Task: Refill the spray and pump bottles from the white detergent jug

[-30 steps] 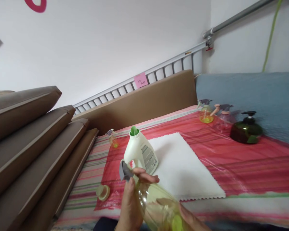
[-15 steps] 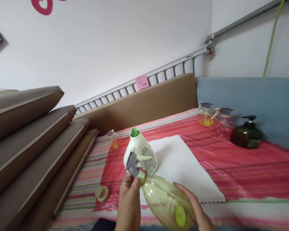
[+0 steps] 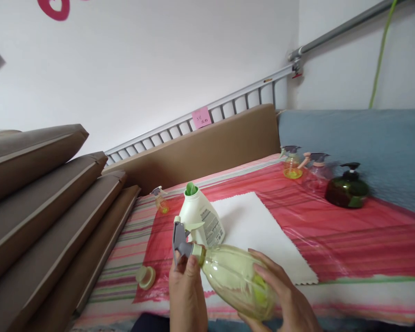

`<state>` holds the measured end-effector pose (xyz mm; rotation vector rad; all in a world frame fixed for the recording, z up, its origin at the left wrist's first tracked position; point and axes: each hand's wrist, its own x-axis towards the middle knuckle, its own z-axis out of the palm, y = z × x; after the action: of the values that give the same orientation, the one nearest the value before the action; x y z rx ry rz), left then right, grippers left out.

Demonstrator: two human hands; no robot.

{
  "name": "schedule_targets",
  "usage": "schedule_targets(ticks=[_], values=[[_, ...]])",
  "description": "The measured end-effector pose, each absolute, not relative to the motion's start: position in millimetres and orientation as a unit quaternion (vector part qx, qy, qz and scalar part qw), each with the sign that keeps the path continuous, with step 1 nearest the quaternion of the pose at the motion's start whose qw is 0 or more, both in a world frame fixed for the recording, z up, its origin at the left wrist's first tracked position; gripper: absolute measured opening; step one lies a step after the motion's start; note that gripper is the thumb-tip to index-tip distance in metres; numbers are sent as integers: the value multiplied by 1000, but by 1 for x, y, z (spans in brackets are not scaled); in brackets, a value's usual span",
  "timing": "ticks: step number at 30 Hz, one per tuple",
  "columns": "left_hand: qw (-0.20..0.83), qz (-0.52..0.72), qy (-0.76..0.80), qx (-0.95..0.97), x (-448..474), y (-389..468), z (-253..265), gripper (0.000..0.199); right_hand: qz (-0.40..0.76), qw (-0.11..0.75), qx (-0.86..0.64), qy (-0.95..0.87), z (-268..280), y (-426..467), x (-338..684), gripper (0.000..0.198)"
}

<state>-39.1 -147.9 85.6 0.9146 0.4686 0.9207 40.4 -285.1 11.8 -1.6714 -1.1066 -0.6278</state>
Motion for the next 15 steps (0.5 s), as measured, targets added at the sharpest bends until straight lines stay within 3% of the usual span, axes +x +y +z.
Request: schedule_targets(ticks=[4,8,12,15], values=[[772,425,211,422,-39,-147,85,34,-203,534,-696,-435,12,-287,37,62],[774,421,215,422,-42,-144,81,32,-74,587,-709,-383,5,-290,34,69],[774,405,222,433,-42,-139,80,36,169,681,-657,-277,18,-293,34,77],[769,399,252,431,-40,-137,81,29,363,750,-501,-235,38,-295,32,78]])
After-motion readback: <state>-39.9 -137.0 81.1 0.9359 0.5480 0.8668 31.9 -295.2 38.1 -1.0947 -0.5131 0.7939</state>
